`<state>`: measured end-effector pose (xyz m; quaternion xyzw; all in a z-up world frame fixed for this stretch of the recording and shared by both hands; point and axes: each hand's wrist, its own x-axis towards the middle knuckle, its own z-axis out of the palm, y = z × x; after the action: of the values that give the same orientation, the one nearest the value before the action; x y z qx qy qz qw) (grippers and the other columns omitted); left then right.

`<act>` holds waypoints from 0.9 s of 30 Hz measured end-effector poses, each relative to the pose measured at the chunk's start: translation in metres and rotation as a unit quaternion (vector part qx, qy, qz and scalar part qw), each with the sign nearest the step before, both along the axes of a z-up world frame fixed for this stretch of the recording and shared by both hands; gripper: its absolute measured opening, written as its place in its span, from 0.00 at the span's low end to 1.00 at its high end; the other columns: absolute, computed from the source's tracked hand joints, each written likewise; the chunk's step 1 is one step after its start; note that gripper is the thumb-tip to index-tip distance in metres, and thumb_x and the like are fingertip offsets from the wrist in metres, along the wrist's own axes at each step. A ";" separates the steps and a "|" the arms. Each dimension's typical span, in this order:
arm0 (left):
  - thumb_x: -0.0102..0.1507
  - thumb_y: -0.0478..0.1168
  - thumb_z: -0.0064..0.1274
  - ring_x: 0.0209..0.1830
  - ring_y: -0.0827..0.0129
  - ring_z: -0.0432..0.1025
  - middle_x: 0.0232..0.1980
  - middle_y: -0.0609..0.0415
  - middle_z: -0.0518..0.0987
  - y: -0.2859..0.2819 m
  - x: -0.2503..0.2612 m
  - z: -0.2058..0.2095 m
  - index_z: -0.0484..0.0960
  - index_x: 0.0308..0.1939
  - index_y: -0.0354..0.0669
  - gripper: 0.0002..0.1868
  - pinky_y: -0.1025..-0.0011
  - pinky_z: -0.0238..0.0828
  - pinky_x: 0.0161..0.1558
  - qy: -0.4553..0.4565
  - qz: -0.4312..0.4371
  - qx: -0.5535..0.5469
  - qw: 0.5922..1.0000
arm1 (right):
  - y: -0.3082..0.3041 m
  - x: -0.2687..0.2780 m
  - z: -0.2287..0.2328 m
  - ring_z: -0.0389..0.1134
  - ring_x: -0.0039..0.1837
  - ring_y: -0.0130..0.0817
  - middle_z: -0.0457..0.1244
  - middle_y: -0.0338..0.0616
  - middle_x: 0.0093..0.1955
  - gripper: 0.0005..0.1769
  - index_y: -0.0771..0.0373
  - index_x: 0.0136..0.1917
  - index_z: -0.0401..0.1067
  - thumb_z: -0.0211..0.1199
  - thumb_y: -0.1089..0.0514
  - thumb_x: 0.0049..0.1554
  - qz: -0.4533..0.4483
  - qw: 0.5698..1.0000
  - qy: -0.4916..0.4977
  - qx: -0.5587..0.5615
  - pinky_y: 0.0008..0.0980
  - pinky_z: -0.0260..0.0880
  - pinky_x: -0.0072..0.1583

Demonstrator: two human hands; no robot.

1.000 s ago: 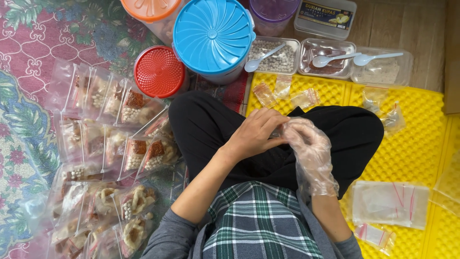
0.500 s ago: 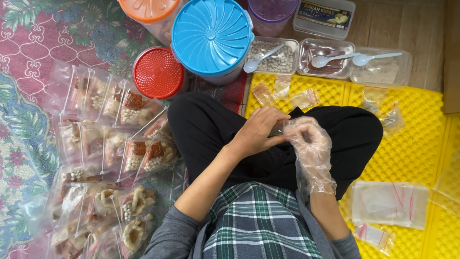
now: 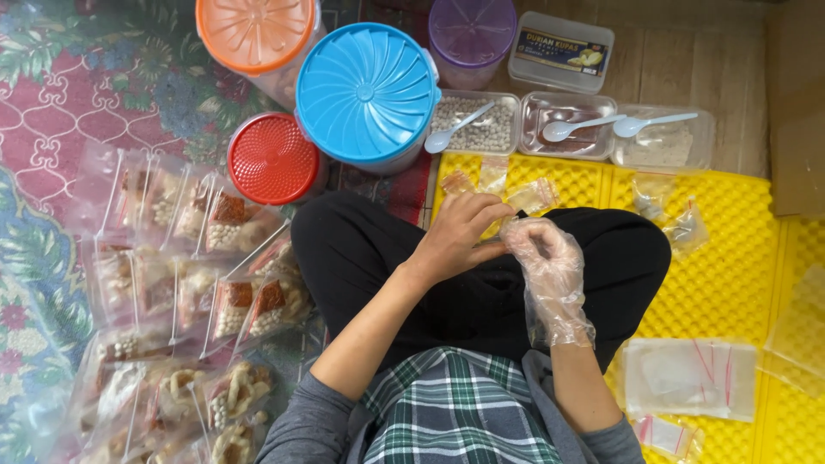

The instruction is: Manually portioning food items into small plastic bags using a spoon, adding a small packet, and sealing them.

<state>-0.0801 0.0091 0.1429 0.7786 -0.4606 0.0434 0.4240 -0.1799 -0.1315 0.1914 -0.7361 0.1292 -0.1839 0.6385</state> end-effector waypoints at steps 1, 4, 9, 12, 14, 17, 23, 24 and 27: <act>0.60 0.57 0.63 0.50 0.64 0.71 0.52 0.61 0.74 -0.002 0.004 -0.003 0.73 0.61 0.56 0.29 0.67 0.63 0.52 -0.001 -0.004 -0.003 1.000 | 0.001 0.002 0.004 0.71 0.48 0.33 0.69 0.48 0.41 0.07 0.68 0.42 0.76 0.69 0.63 0.60 -0.004 1.000 -0.001 -0.003 0.37 0.75 0.52; 0.61 0.56 0.62 0.51 0.64 0.72 0.53 0.59 0.76 -0.012 0.023 -0.013 0.75 0.60 0.56 0.26 0.67 0.64 0.55 -0.023 -0.015 -0.003 1.000 | -0.001 0.012 0.005 0.73 0.56 0.45 0.71 0.51 0.49 0.10 0.65 0.47 0.79 0.63 0.57 0.64 -0.011 0.997 0.046 -0.057 0.47 0.71 0.59; 0.55 0.51 0.69 0.49 0.63 0.73 0.49 0.58 0.79 -0.037 0.061 -0.045 0.79 0.57 0.53 0.28 0.62 0.64 0.57 -0.052 -0.049 0.020 0.997 | -0.020 0.034 -0.001 0.72 0.60 0.43 0.72 0.44 0.53 0.10 0.57 0.51 0.82 0.65 0.52 0.62 -0.024 0.985 0.146 -0.090 0.46 0.69 0.64; 0.58 0.52 0.67 0.50 0.67 0.74 0.48 0.63 0.80 -0.054 0.077 -0.061 0.80 0.58 0.58 0.25 0.64 0.62 0.61 0.020 -0.029 0.009 0.999 | -0.038 0.054 0.004 0.73 0.59 0.31 0.72 0.34 0.55 0.10 0.50 0.55 0.82 0.65 0.50 0.62 -0.033 0.981 0.172 -0.078 0.36 0.71 0.64; 0.59 0.53 0.66 0.51 0.67 0.75 0.49 0.64 0.81 -0.054 0.087 -0.078 0.80 0.59 0.59 0.25 0.64 0.63 0.60 0.082 -0.006 -0.013 0.997 | -0.076 0.063 -0.025 0.72 0.60 0.37 0.71 0.36 0.55 0.12 0.51 0.56 0.80 0.64 0.48 0.62 -0.025 0.978 0.145 -0.146 0.39 0.70 0.63; 0.59 0.53 0.66 0.51 0.66 0.75 0.50 0.63 0.81 -0.053 0.102 -0.106 0.80 0.60 0.59 0.25 0.64 0.65 0.57 0.174 0.044 -0.045 0.983 | -0.148 0.085 -0.084 0.69 0.57 0.49 0.68 0.46 0.52 0.12 0.55 0.57 0.78 0.62 0.55 0.62 -0.030 0.941 0.073 -0.329 0.45 0.70 0.60; 0.59 0.49 0.68 0.50 0.62 0.75 0.47 0.60 0.81 -0.051 0.115 -0.104 0.81 0.58 0.54 0.25 0.63 0.67 0.54 0.250 0.098 -0.054 0.962 | -0.317 0.134 -0.214 0.71 0.51 0.52 0.66 0.49 0.44 0.09 0.56 0.53 0.76 0.60 0.53 0.62 -0.155 0.783 0.285 -0.531 0.49 0.72 0.54; 0.59 0.48 0.68 0.50 0.61 0.75 0.46 0.59 0.81 -0.052 0.114 -0.102 0.81 0.57 0.54 0.24 0.62 0.67 0.54 0.260 0.102 -0.047 0.959 | -0.308 0.155 -0.178 0.72 0.51 0.62 0.67 0.55 0.41 0.18 0.60 0.49 0.75 0.50 0.49 0.70 -0.196 0.803 0.425 -0.370 0.59 0.71 0.53; 0.59 0.48 0.68 0.50 0.62 0.75 0.45 0.60 0.81 -0.054 0.114 -0.101 0.81 0.57 0.55 0.24 0.63 0.66 0.55 0.278 0.104 -0.042 0.954 | -0.386 0.096 -0.267 0.74 0.48 0.44 0.67 0.42 0.39 0.10 0.56 0.41 0.78 0.61 0.52 0.61 -0.052 0.643 0.386 -0.659 0.42 0.77 0.49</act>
<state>0.0342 -0.0452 0.0423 0.7846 -0.2386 -0.1118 0.5612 -0.0838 -0.5180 -0.0755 -0.9587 0.2465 0.0474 -0.1337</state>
